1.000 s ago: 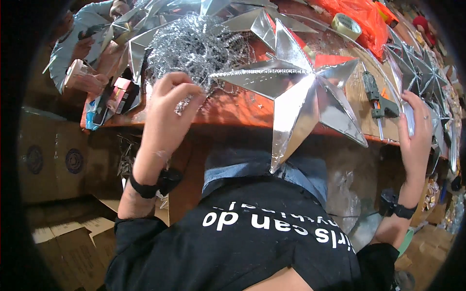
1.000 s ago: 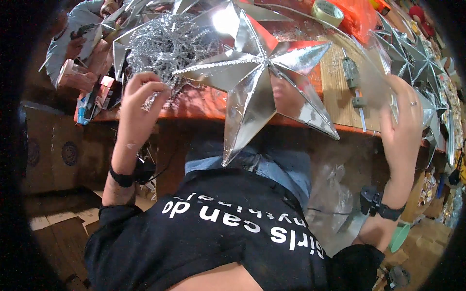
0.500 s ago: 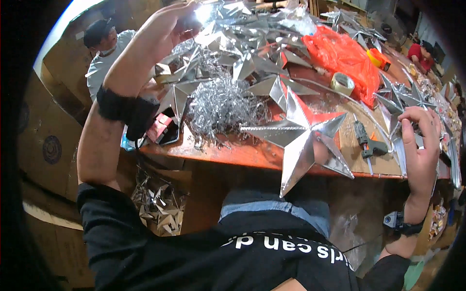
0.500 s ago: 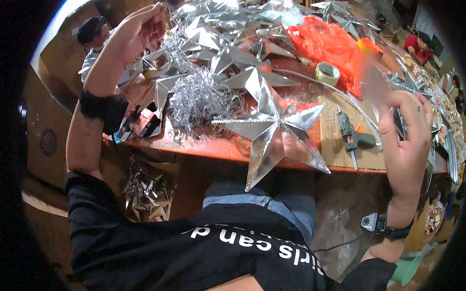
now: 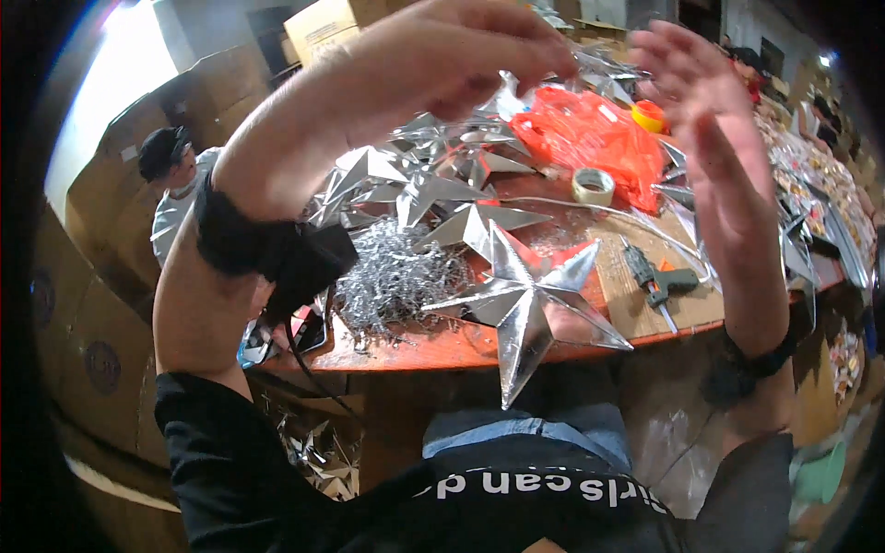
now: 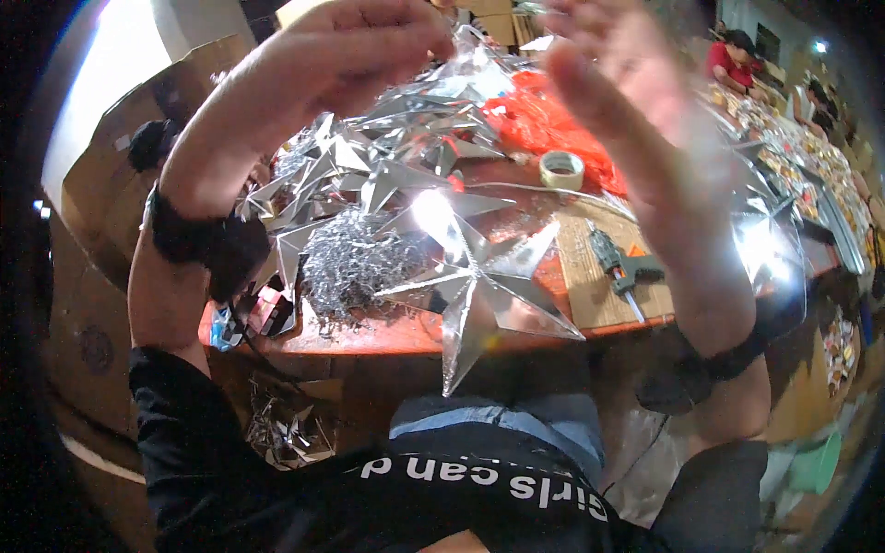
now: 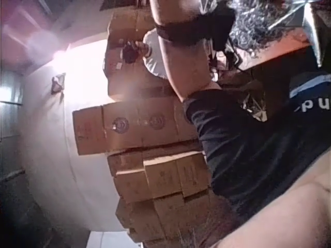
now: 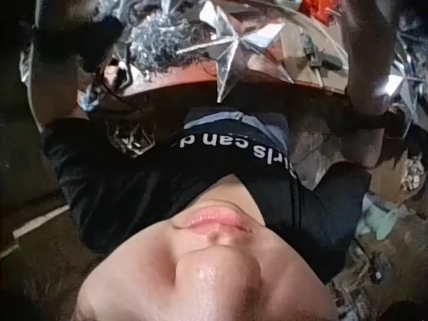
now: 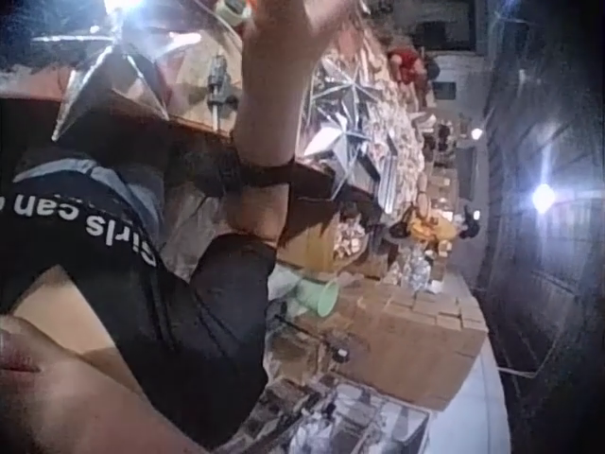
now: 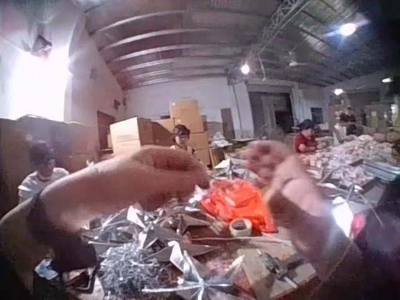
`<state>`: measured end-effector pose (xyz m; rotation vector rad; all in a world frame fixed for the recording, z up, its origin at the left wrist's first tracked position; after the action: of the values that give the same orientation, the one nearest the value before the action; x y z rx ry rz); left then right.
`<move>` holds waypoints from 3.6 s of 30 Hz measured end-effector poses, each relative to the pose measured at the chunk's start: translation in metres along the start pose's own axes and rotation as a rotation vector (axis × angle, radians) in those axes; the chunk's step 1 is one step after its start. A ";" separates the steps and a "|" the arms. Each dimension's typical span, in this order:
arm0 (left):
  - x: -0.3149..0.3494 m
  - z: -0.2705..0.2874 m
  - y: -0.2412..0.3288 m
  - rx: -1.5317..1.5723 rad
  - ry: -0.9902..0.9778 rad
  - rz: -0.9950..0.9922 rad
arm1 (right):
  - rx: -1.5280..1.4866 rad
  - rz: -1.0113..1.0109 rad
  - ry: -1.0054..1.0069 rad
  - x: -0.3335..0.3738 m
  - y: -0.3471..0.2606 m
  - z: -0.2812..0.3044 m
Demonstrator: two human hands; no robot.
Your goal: Applying decorative trim and details to shiny star-shaped holiday decorations using a hot glue gun.
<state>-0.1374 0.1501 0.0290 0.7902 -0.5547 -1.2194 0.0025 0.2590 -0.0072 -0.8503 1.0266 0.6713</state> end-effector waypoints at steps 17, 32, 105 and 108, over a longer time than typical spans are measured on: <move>0.025 -0.112 -0.123 -0.101 -0.201 0.424 | -0.086 -1.157 0.000 0.168 -0.012 -0.005; 0.026 -0.114 -0.162 0.225 -0.185 0.563 | -0.022 -1.235 0.220 0.212 0.006 0.026; -0.023 -0.123 -0.173 0.032 -0.081 0.373 | 0.013 -1.276 0.222 0.272 0.010 0.024; -0.022 -0.123 -0.175 0.062 -0.086 0.394 | 0.004 -1.264 0.216 0.272 0.009 0.024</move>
<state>-0.1573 0.1751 -0.1839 0.6447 -0.7820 -0.8782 0.1084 0.3082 -0.2537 -1.3572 0.4874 -0.5033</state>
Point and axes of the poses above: each hand's wrist, its own x-axis away from the middle knuckle, its own z-axis out of the back of the hand, y = z × x, the point moved 7 cm from there along -x, towards the middle knuckle, and after that the axes turned 11 degrees about z, right-handed, at the moved point
